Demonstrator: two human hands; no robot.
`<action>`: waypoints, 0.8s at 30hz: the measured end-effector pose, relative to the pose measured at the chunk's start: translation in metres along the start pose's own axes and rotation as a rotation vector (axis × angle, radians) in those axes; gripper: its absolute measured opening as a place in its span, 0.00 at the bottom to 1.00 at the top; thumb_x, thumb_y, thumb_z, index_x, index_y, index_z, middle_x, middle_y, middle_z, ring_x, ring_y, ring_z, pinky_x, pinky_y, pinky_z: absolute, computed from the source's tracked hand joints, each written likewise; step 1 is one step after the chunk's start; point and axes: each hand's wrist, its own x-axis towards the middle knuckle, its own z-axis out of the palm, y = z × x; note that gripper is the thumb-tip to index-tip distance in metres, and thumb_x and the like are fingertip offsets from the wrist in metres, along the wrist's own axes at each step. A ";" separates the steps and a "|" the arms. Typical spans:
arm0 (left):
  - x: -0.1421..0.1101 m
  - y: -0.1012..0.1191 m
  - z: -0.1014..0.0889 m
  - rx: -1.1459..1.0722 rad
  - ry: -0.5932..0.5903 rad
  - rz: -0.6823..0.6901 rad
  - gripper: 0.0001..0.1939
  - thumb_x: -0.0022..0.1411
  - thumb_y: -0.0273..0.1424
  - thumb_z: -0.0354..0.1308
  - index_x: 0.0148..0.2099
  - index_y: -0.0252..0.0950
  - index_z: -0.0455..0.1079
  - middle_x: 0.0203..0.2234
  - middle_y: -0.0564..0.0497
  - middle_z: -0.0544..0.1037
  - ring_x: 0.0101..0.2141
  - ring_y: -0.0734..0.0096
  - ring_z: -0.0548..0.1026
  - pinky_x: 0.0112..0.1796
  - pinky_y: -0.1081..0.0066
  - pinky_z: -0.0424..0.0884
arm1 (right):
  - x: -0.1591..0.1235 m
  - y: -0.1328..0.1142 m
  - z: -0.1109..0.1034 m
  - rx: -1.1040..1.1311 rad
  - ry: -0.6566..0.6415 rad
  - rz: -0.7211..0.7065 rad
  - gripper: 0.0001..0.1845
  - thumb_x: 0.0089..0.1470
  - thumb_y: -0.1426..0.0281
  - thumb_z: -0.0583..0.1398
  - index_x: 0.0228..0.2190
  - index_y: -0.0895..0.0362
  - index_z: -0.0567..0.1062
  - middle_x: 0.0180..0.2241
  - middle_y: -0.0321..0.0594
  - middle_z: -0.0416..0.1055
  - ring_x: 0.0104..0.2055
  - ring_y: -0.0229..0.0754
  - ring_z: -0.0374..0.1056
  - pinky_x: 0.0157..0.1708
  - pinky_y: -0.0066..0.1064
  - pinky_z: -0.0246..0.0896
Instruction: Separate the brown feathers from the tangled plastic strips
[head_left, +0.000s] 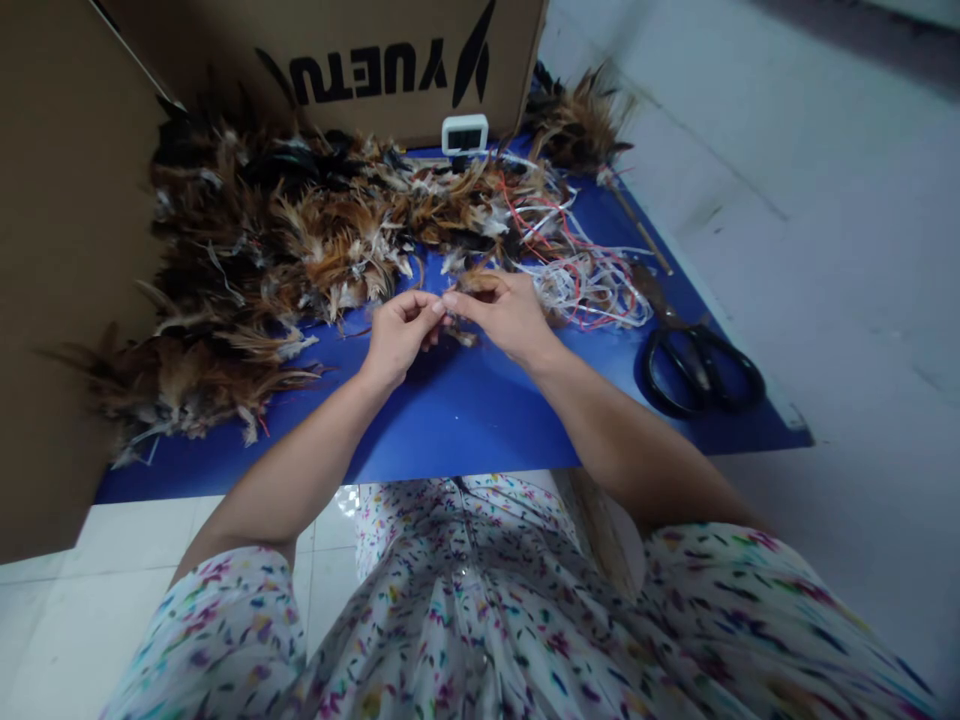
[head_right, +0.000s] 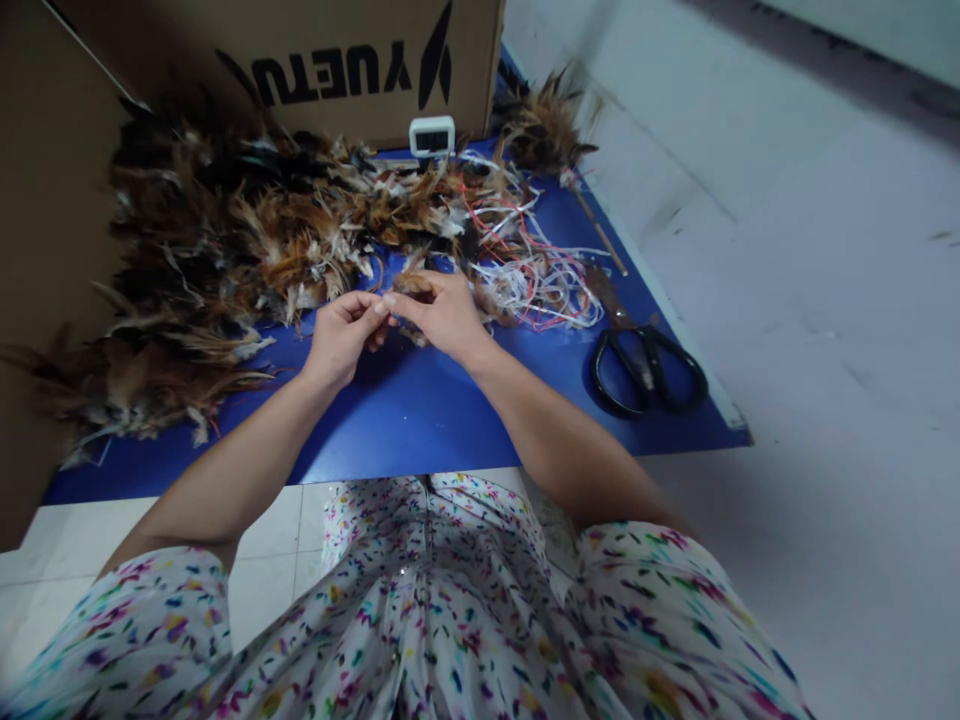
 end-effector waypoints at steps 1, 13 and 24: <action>0.000 -0.001 -0.001 0.053 0.015 0.047 0.23 0.52 0.51 0.69 0.31 0.35 0.73 0.20 0.55 0.75 0.17 0.82 0.66 0.19 0.78 0.61 | 0.000 -0.001 0.000 0.006 0.006 0.023 0.20 0.47 0.53 0.70 0.25 0.57 0.74 0.24 0.34 0.70 0.28 0.35 0.65 0.31 0.30 0.63; -0.003 -0.002 -0.010 0.739 0.103 0.574 0.05 0.63 0.29 0.61 0.35 0.36 0.78 0.29 0.49 0.82 0.31 0.71 0.78 0.37 0.72 0.72 | -0.003 -0.002 0.010 0.051 0.083 0.132 0.22 0.46 0.57 0.70 0.18 0.55 0.67 0.19 0.30 0.61 0.23 0.32 0.55 0.25 0.29 0.57; 0.010 0.001 -0.013 0.150 0.172 0.144 0.18 0.57 0.46 0.67 0.31 0.35 0.74 0.19 0.55 0.76 0.15 0.81 0.67 0.17 0.78 0.64 | 0.002 -0.016 -0.029 -0.707 -0.269 0.125 0.04 0.51 0.70 0.66 0.28 0.58 0.80 0.28 0.38 0.77 0.31 0.38 0.69 0.35 0.30 0.59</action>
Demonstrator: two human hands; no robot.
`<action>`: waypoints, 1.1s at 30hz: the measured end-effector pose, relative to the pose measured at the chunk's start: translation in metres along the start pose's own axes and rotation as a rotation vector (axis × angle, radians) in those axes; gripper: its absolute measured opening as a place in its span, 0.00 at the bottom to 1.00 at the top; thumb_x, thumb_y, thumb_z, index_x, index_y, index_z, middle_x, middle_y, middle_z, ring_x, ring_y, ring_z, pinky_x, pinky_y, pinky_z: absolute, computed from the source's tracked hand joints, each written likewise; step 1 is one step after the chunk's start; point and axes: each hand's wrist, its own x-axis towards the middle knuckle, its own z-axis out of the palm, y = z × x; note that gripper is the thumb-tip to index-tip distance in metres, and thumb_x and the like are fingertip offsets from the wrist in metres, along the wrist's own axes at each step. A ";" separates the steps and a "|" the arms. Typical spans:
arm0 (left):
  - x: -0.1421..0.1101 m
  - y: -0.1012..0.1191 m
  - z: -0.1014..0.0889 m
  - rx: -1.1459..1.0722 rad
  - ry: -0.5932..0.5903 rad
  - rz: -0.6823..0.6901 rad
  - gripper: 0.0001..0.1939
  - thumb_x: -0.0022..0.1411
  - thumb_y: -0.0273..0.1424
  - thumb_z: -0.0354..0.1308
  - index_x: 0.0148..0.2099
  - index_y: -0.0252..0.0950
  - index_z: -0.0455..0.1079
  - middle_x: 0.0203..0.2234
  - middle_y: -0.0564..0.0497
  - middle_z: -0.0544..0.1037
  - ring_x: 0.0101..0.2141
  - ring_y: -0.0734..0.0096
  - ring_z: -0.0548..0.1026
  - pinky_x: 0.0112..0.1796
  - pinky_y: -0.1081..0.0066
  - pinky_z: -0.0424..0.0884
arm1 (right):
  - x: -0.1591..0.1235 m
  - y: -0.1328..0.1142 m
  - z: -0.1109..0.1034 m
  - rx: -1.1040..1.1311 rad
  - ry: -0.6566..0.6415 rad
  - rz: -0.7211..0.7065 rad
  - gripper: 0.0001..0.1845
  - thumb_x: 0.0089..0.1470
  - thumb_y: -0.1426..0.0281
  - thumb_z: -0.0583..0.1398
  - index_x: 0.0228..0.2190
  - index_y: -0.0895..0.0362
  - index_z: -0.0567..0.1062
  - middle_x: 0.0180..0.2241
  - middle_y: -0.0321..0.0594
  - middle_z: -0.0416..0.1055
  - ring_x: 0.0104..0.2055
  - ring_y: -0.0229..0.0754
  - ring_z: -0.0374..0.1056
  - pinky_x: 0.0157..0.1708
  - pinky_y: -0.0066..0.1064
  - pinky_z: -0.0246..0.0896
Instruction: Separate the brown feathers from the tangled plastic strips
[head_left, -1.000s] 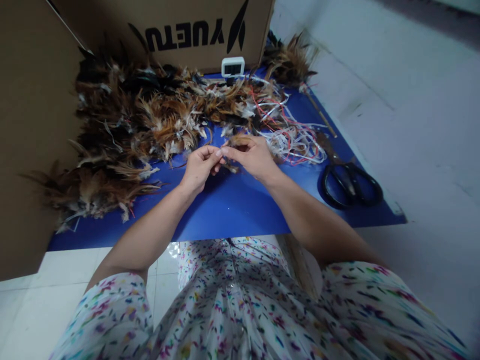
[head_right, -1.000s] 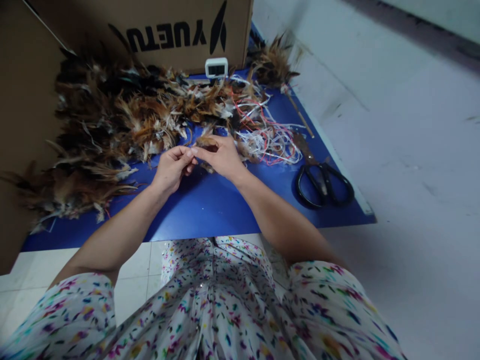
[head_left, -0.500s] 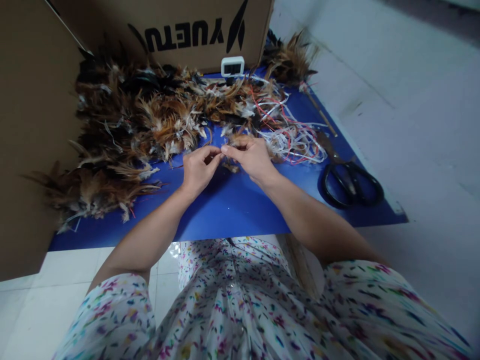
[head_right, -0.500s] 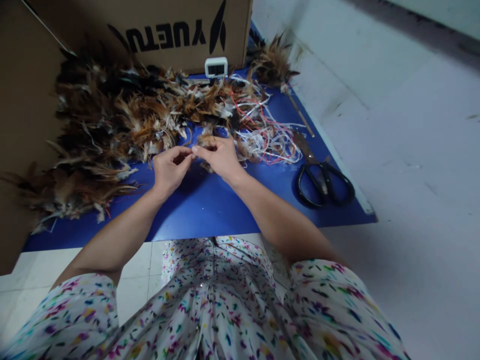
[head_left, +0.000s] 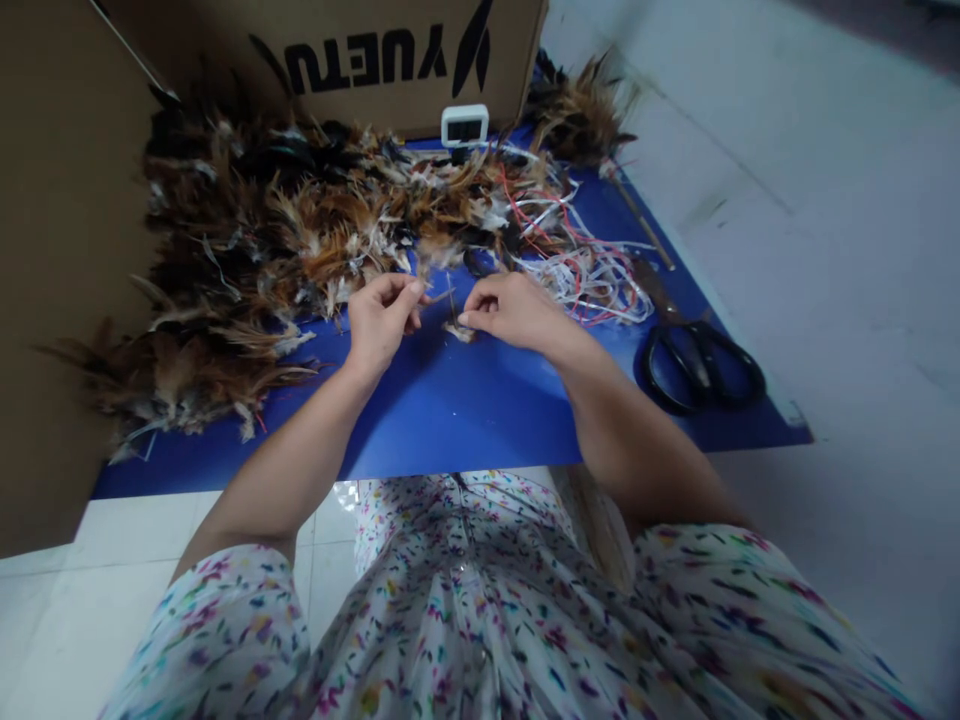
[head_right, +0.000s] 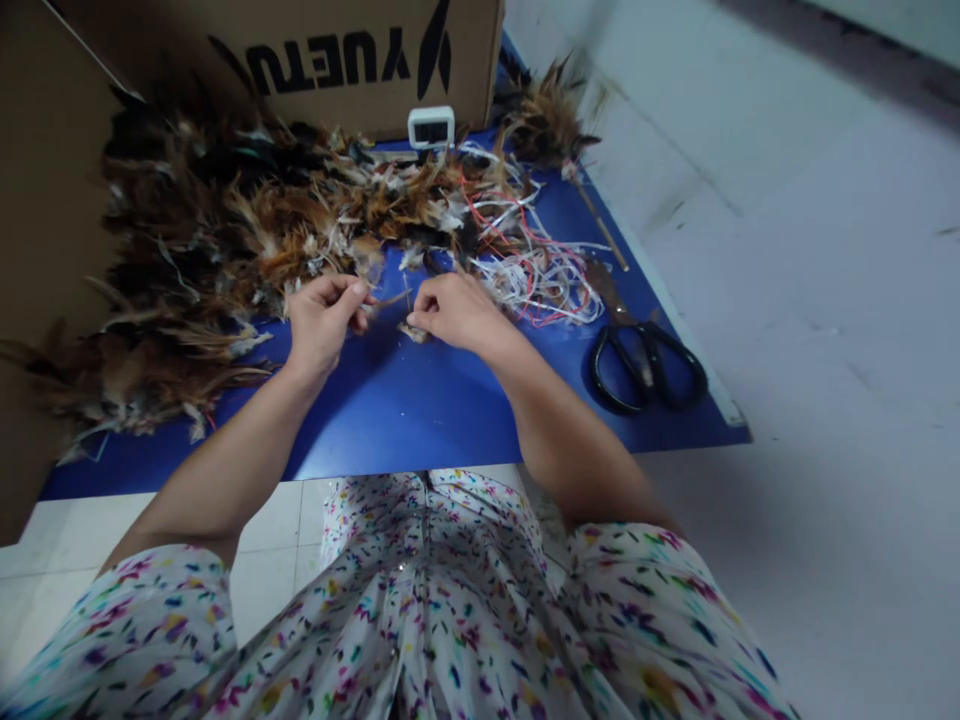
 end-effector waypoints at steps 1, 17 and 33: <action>0.001 0.000 0.000 -0.024 -0.001 -0.022 0.19 0.56 0.47 0.68 0.30 0.35 0.73 0.17 0.55 0.75 0.14 0.81 0.67 0.17 0.78 0.63 | -0.001 -0.002 -0.001 -0.089 -0.065 0.018 0.04 0.51 0.69 0.66 0.28 0.58 0.81 0.29 0.39 0.78 0.32 0.39 0.70 0.36 0.31 0.58; 0.001 0.002 0.000 -0.146 -0.066 -0.199 0.19 0.54 0.46 0.70 0.32 0.36 0.70 0.25 0.53 0.80 0.17 0.83 0.69 0.17 0.79 0.64 | -0.004 -0.002 -0.010 0.520 -0.149 0.011 0.08 0.43 0.78 0.69 0.21 0.58 0.76 0.20 0.34 0.73 0.23 0.33 0.67 0.24 0.26 0.59; -0.005 0.005 0.001 -0.175 -0.269 -0.177 0.24 0.47 0.51 0.72 0.31 0.38 0.70 0.18 0.55 0.74 0.19 0.75 0.73 0.18 0.77 0.67 | -0.006 -0.007 -0.021 0.755 -0.157 0.078 0.15 0.42 0.78 0.73 0.29 0.59 0.73 0.19 0.32 0.73 0.20 0.32 0.66 0.17 0.22 0.56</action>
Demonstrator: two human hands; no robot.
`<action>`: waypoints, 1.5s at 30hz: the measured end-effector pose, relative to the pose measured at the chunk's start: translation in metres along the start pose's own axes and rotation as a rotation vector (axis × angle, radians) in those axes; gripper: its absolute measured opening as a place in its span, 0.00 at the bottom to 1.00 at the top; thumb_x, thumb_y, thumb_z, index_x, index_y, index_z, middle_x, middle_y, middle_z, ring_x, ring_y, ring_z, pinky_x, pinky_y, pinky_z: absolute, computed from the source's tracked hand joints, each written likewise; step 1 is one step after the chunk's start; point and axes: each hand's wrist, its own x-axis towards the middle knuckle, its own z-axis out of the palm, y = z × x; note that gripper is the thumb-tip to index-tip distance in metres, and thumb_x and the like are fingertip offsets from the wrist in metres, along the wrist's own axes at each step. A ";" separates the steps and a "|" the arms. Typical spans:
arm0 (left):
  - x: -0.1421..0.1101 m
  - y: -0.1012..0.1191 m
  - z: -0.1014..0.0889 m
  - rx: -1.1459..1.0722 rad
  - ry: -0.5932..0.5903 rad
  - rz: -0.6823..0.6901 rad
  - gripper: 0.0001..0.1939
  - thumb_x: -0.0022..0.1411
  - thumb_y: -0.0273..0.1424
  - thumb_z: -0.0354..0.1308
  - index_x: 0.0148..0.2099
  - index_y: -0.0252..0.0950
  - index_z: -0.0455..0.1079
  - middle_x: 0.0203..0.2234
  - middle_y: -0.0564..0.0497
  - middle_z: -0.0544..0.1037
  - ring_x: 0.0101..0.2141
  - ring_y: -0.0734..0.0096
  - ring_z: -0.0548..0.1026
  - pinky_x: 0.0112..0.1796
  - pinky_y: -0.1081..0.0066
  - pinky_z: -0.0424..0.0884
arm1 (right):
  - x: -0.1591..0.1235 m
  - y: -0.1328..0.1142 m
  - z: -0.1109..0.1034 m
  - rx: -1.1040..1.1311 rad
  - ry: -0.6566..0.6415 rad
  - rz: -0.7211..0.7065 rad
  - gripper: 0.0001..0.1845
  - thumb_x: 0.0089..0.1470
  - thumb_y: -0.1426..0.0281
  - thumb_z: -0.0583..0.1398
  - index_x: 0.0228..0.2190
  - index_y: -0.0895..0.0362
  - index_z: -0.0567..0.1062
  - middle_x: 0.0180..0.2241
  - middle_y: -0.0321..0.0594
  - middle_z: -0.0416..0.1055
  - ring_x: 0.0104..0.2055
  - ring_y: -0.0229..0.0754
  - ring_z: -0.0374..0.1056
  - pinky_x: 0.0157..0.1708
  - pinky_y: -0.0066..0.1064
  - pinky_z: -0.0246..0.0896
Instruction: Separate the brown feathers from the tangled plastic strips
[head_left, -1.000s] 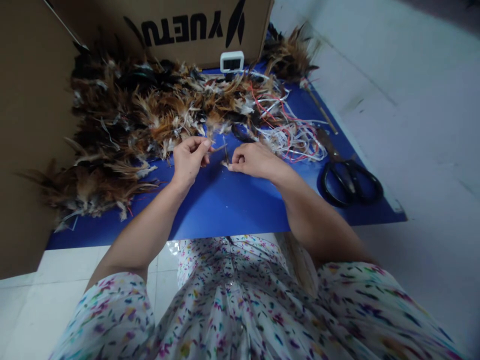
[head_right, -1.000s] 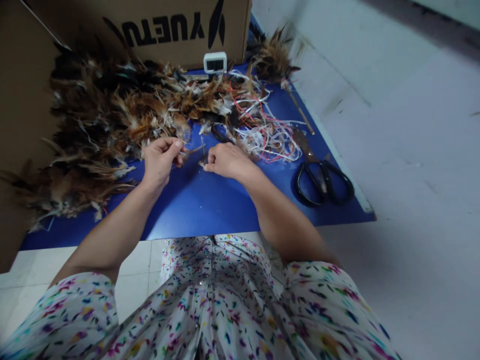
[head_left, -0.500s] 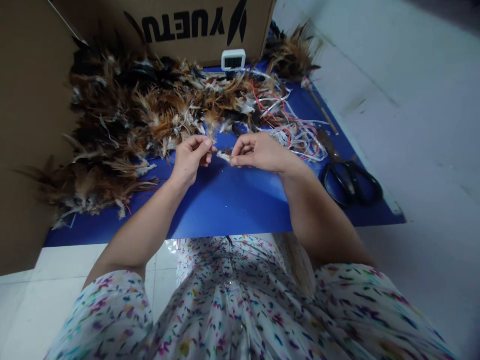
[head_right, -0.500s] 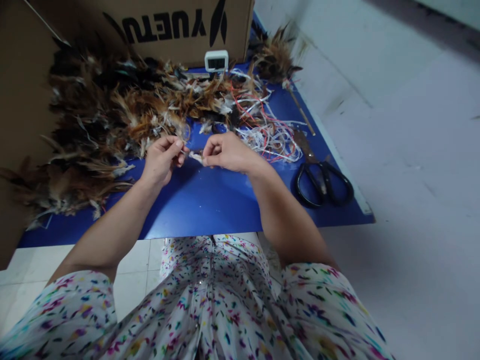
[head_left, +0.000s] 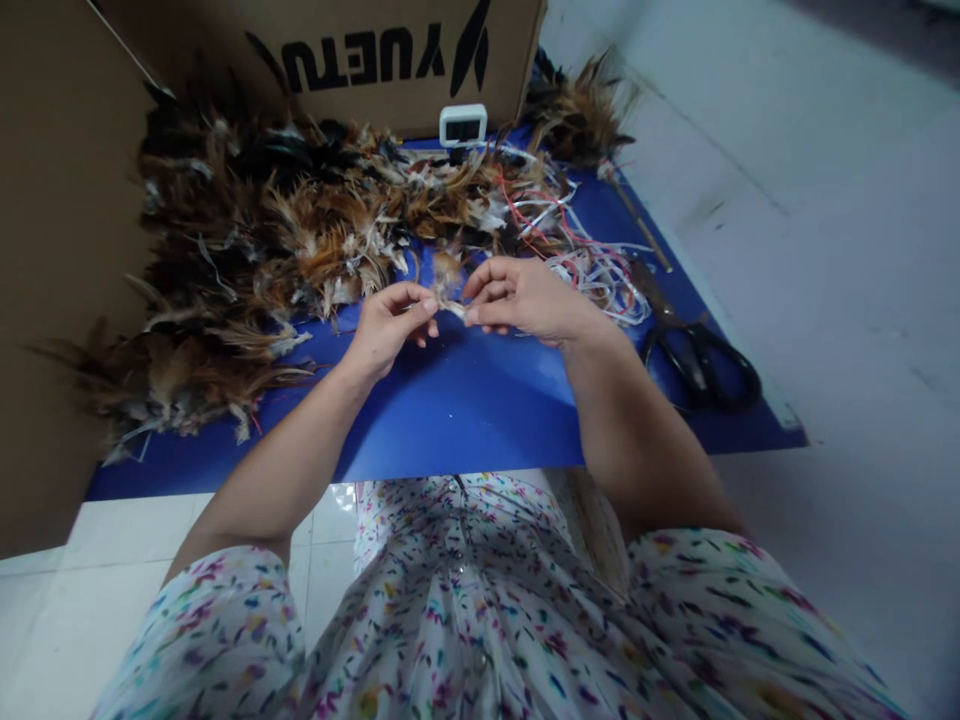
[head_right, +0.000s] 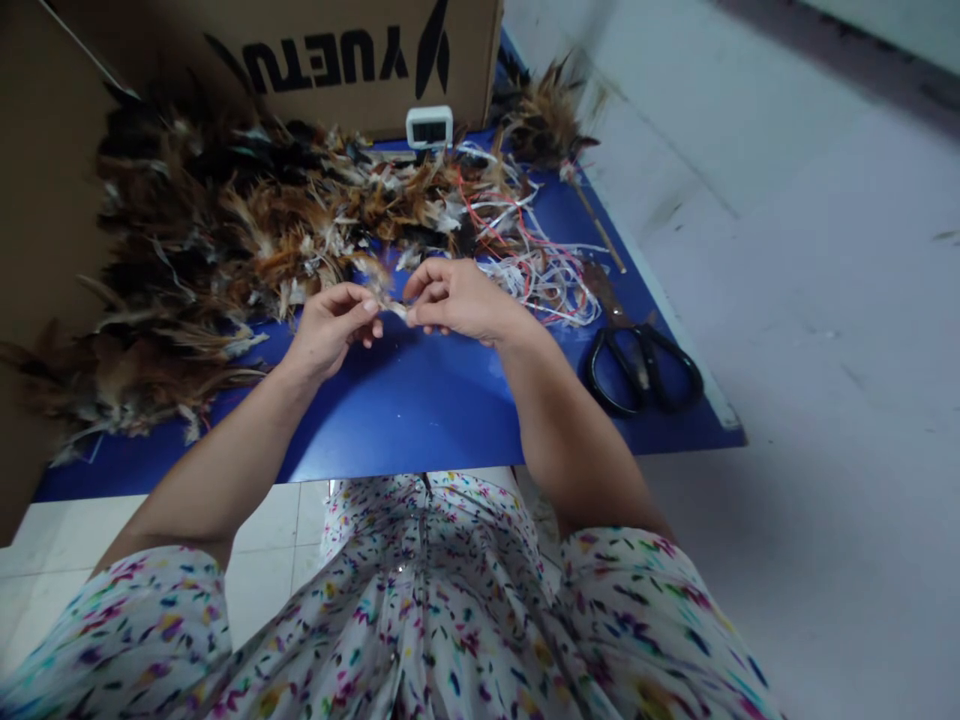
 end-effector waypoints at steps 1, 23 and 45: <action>0.000 0.000 0.000 0.004 0.001 -0.001 0.24 0.47 0.51 0.72 0.31 0.38 0.71 0.18 0.55 0.74 0.19 0.75 0.73 0.18 0.77 0.67 | 0.000 0.001 0.000 0.003 -0.008 -0.003 0.15 0.42 0.78 0.73 0.29 0.59 0.73 0.19 0.32 0.73 0.20 0.32 0.67 0.17 0.22 0.57; 0.001 0.015 -0.002 -0.151 -0.004 -0.167 0.12 0.58 0.34 0.69 0.33 0.35 0.69 0.29 0.51 0.80 0.25 0.76 0.79 0.20 0.81 0.71 | -0.006 -0.006 0.007 -0.003 -0.062 0.044 0.13 0.45 0.77 0.70 0.32 0.58 0.72 0.22 0.33 0.74 0.20 0.32 0.65 0.18 0.23 0.57; -0.017 0.000 -0.022 -0.247 -0.289 -0.378 0.17 0.51 0.38 0.75 0.31 0.34 0.72 0.26 0.49 0.79 0.23 0.75 0.77 0.22 0.77 0.76 | -0.005 0.026 0.017 0.114 -0.105 0.038 0.12 0.47 0.73 0.68 0.33 0.58 0.71 0.22 0.32 0.71 0.20 0.30 0.62 0.21 0.24 0.57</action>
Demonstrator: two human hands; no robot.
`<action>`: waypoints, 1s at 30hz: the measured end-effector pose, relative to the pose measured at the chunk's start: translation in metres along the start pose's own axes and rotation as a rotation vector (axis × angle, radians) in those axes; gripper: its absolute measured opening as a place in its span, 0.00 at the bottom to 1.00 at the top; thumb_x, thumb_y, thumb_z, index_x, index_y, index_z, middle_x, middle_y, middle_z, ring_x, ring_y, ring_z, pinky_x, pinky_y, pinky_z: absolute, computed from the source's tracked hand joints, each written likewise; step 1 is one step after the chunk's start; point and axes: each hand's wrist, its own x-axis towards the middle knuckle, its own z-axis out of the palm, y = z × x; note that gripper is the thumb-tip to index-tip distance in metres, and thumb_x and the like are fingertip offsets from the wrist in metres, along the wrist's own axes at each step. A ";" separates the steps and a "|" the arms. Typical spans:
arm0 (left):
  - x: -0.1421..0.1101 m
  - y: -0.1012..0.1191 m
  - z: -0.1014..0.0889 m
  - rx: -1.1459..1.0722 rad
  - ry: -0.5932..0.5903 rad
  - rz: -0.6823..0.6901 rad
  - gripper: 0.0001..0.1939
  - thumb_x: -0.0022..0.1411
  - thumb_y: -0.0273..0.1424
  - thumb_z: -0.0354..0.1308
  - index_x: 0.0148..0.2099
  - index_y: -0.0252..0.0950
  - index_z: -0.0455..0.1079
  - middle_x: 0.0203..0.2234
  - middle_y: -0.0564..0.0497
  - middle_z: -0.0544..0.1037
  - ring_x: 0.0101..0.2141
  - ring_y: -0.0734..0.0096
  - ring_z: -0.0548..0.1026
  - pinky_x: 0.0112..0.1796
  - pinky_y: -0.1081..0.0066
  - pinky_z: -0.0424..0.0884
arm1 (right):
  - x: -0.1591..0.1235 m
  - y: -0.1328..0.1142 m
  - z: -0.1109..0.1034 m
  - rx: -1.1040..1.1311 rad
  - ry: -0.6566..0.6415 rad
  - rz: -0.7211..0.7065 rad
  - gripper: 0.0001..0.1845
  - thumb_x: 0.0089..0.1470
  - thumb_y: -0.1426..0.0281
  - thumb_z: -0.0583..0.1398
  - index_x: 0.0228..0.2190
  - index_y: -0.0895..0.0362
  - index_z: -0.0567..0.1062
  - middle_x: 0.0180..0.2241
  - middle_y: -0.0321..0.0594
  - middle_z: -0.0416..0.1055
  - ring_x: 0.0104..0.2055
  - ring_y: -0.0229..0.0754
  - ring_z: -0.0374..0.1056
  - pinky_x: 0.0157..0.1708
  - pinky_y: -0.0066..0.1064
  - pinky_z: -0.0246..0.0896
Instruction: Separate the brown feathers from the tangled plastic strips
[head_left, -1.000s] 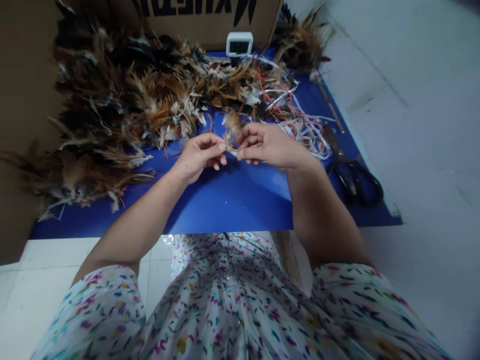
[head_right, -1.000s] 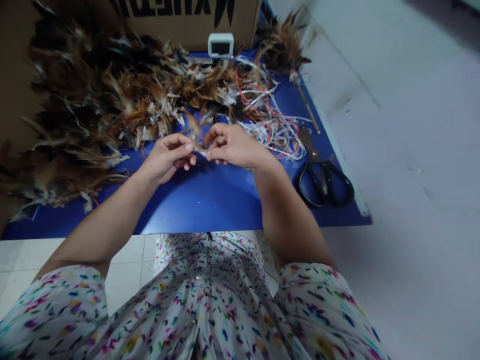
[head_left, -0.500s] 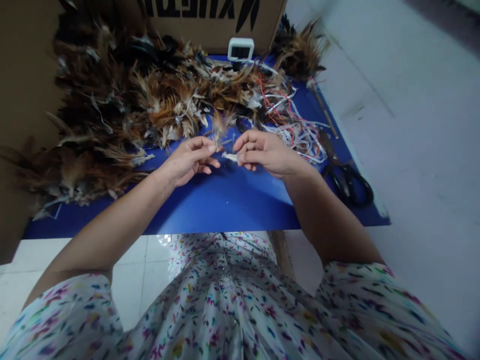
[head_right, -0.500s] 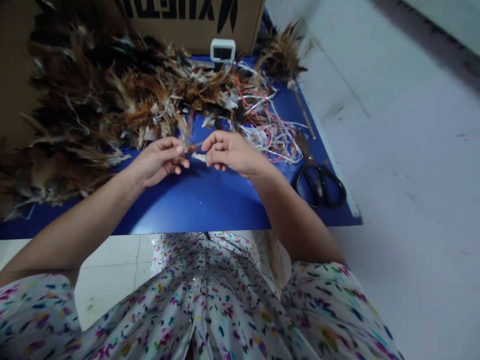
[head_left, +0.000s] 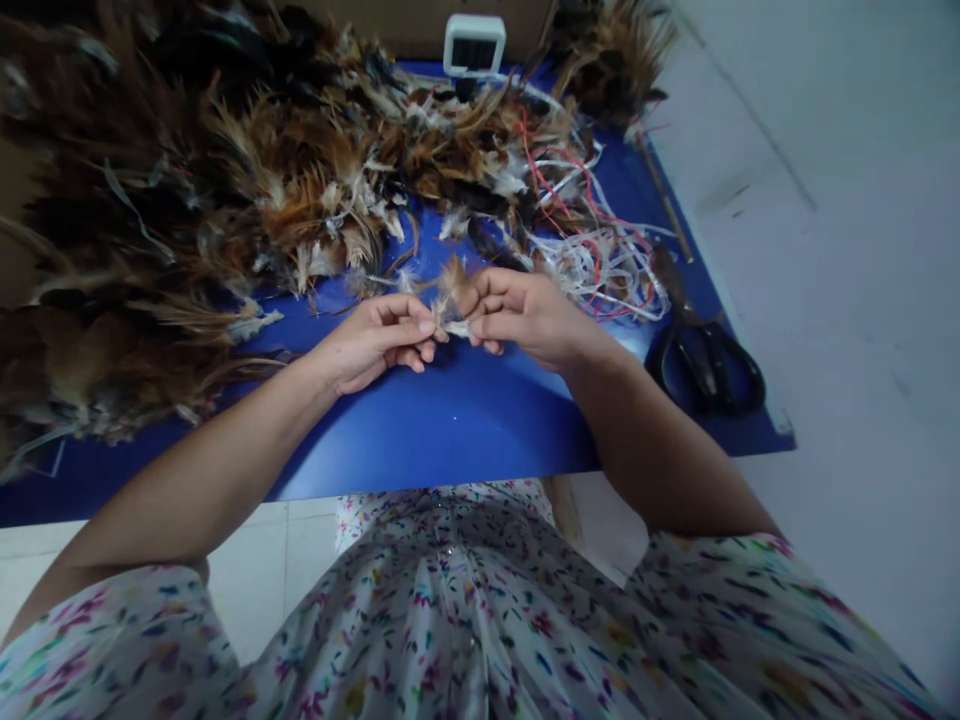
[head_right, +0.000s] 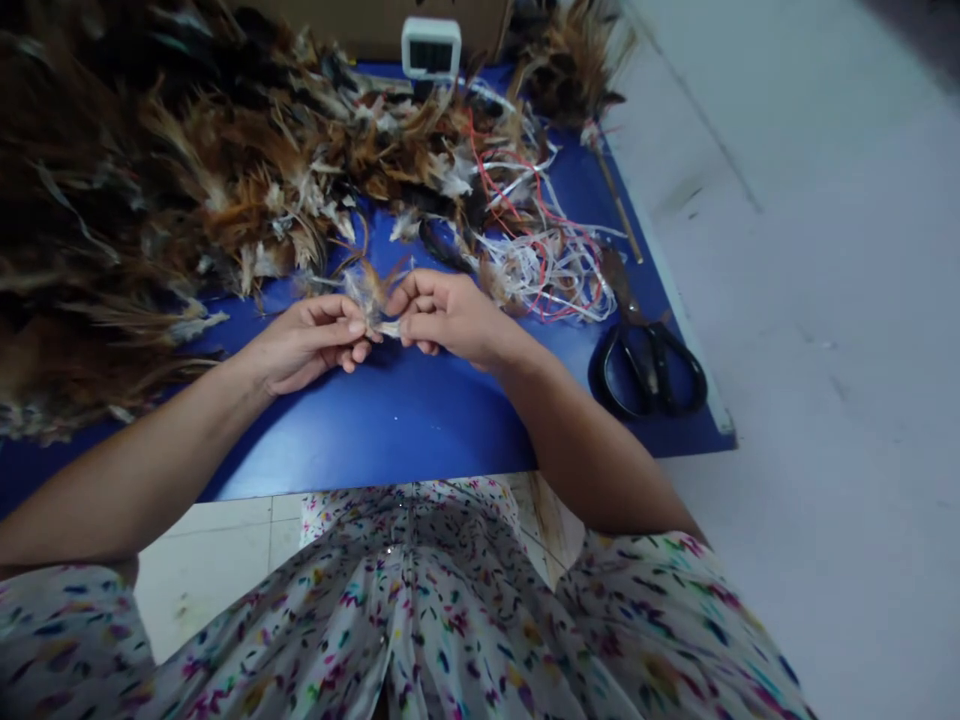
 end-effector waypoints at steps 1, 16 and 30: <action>-0.001 -0.001 -0.001 -0.013 0.007 0.001 0.17 0.51 0.38 0.75 0.32 0.34 0.72 0.24 0.50 0.78 0.23 0.74 0.78 0.22 0.77 0.76 | -0.001 -0.001 0.001 0.005 -0.003 0.011 0.12 0.47 0.73 0.68 0.33 0.58 0.71 0.22 0.32 0.71 0.20 0.30 0.62 0.21 0.24 0.57; -0.009 0.001 0.002 -0.118 -0.038 -0.107 0.19 0.47 0.35 0.77 0.31 0.30 0.73 0.20 0.52 0.78 0.21 0.79 0.75 0.24 0.80 0.74 | -0.005 0.008 0.008 0.148 -0.084 0.068 0.11 0.48 0.73 0.65 0.34 0.59 0.70 0.22 0.31 0.73 0.19 0.30 0.64 0.20 0.22 0.58; -0.012 -0.006 0.012 -0.327 -0.010 -0.062 0.16 0.48 0.33 0.76 0.29 0.29 0.74 0.19 0.53 0.76 0.20 0.81 0.72 0.21 0.82 0.70 | -0.004 0.019 0.023 -0.012 0.133 -0.219 0.14 0.44 0.65 0.74 0.31 0.57 0.78 0.27 0.34 0.76 0.27 0.33 0.69 0.30 0.27 0.67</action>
